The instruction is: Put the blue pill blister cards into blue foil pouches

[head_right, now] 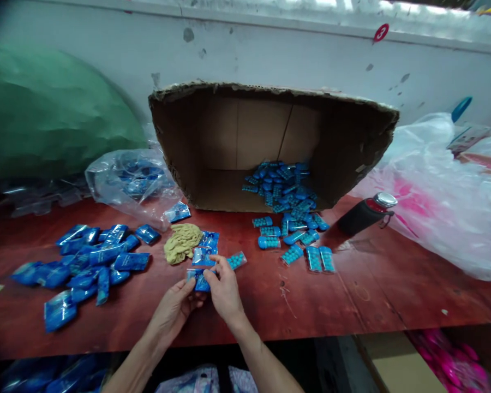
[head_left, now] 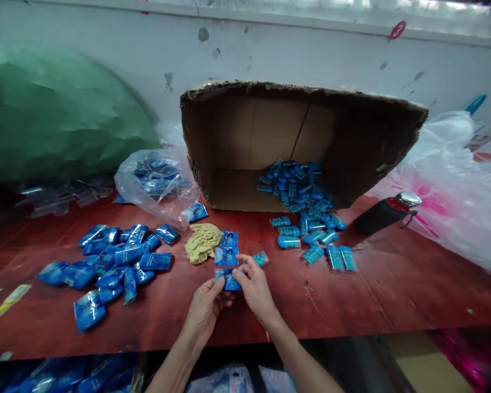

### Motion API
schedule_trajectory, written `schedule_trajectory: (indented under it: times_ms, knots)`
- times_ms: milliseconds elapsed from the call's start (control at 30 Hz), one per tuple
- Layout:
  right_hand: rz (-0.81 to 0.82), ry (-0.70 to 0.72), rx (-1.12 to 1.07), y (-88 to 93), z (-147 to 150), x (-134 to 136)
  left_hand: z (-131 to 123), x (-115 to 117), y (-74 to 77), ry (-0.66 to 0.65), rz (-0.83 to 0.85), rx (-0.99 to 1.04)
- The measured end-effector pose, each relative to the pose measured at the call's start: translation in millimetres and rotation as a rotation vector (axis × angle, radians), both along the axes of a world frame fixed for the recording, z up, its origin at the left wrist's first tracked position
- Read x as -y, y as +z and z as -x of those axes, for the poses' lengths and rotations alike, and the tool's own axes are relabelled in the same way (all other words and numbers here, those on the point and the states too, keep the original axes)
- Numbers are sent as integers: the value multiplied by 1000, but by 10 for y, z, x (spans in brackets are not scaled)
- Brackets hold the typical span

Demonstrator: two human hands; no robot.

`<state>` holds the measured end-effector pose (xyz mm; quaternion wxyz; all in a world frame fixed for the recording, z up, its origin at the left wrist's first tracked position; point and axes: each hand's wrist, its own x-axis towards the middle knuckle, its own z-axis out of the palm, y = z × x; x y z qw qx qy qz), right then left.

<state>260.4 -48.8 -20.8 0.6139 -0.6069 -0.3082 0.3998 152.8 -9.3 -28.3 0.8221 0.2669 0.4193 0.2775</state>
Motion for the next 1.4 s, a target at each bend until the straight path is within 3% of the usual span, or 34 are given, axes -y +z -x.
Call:
schedule_trajectory:
  times_ms: [100, 200, 300, 367, 467, 733, 1000, 1200, 1267, 1400]
  knots:
    - [-5, 6, 195, 47, -62, 67, 32, 9, 10, 48, 77, -7]
    - [63, 6, 655, 65, -291, 147, 69, 12, 7, 99, 152, -19]
    - [313, 112, 1189, 33, -542, 180, 93, 13, 7, 101, 186, -7]
    - [456, 236, 1399, 2, -624, 152, 93, 19, 13, 92, 199, -4]
    - [499, 337, 1508, -33, -612, 42, 83, 31, 23, 75, 215, 0]
    - [398, 390, 1549, 51, -539, -143, 107, 7, 10, 114, 206, -47]
    - [399, 502, 1372, 124, -345, -205, 120, -24, 9, 112, 157, -54]
    - [371, 458, 1159, 192, -632, -189, 141, -6, -14, 139, 117, -12]
    - [333, 423, 868, 252, -698, -121, 116, -5, -26, 150, 88, -9]
    - [154, 231, -60, 302, -595, 22, 80, -8, -65, 153, 35, -15]
